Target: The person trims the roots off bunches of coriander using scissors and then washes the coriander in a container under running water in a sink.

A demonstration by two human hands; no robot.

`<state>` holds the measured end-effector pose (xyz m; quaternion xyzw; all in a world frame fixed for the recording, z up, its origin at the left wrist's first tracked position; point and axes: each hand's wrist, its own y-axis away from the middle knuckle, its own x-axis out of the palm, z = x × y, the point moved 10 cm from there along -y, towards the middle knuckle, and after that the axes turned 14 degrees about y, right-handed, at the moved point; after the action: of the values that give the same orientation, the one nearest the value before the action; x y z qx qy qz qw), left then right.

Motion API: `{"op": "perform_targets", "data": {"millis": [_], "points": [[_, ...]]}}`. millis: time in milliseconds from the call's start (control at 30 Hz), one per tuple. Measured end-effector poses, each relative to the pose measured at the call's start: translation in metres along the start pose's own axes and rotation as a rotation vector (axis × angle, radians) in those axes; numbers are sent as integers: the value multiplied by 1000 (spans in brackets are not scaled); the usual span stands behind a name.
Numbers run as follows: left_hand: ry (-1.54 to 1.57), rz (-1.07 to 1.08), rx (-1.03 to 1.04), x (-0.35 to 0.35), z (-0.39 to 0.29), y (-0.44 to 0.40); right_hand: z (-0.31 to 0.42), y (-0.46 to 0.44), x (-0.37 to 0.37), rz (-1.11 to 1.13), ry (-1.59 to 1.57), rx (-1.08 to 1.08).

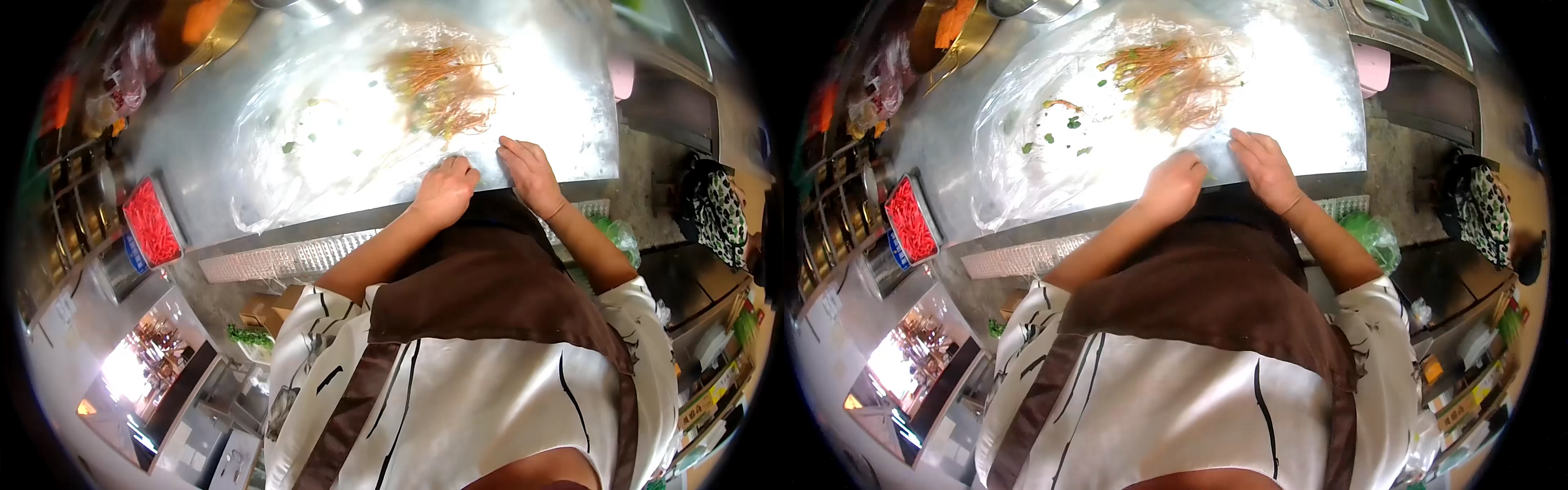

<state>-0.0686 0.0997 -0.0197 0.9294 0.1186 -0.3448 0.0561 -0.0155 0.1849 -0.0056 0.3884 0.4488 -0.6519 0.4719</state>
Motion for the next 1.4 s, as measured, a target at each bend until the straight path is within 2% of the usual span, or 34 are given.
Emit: {"op": "perform_targets", "data": {"millis": [67, 133, 167, 233, 267, 333, 367, 433, 467, 500, 533, 567, 600, 633, 667, 700, 767, 800, 833, 867, 900, 967, 1033, 1100, 1200, 1300, 1367, 1400], "points": [[-34, -24, 1, -11, -4, 3, 11, -1, 4, -12, 1, -7], [136, -219, -59, -51, -9, 6, 13, -6, 5, -18, -2, 65], [129, -223, -52, -66, -15, 7, 15, -8, 7, -28, 1, 62], [269, -521, -196, -128, 1, 27, 10, -11, 14, 22, 6, 132], [231, -596, -244, -152, 9, 38, 15, -16, 13, 15, 12, 126], [146, -674, -350, -190, 36, 59, -7, -17, 39, 153, -641, 717], [101, -670, -410, -200, 51, 69, 5, -34, 35, 150, -640, 711], [-5, -687, -370, -217, 57, 84, 31, -79, 22, -24, -1099, 637], [0, -725, -325, -227, 48, 92, 36, -95, 17, -28, -1097, 630], [-15, -776, -275, -238, 37, 100, 51, -119, -11, -124, -783, 388], [-163, -811, -228, -250, 22, 111, 72, -136, -30, -213, -470, 146], [-314, -843, -181, -261, 6, 122, 60, -141, -39, -345, -297, 88], [-423, -918, -280, -272, 5, 139, 43, -139, -49, -476, -122, 28], [-530, -994, -382, -282, 3, 157, 17, -136, -59, -498, -84, 130], [-523, -1011, -536, -284, 19, 177, 0, -127, -68, -584, 195, 244], [-523, -1020, -542, -281, 33, 189, -24, -122, -64, -473, 333, 454], [-27, -948, -816, -256, 98, 218, -63, -110, -40, -393, 81, 587], [191, -900, -885, -245, 111, 218, -62, -112, -46, -402, 86, 587], [407, -840, -946, -230, 121, 216, -71, -115, -28, -193, -83, 680], [418, -840, -866, -231, 120, 207, -73, -113, -9, 18, -253, 764], [505, -921, -736, -235, 108, 194, -55, -121, -23, -73, -205, 680], [698, -997, -519, -246, 88, 165, -19, -135, -34, -140, -453, 583], [801, -987, -360, -260, 59, 131, 36, -152, -61, -42, -509, 463], [845, -933, -307, -272, 28, 101, 75, -162, -79, -102, -520, 259], [1048, -732, -55, -272, -22, 51, 138, -160, -97, -76, -666, 75], [899, -663, 53, -265, -52, 30, 152, -156, -92, -161, -851, 37], [952, -579, -7, -262, -45, 34, 130, -149, -77, -273, -1078, 252], [1009, -587, -34, -265, -64, 39, 118, -144, -88, -340, -1062, 295]]}}
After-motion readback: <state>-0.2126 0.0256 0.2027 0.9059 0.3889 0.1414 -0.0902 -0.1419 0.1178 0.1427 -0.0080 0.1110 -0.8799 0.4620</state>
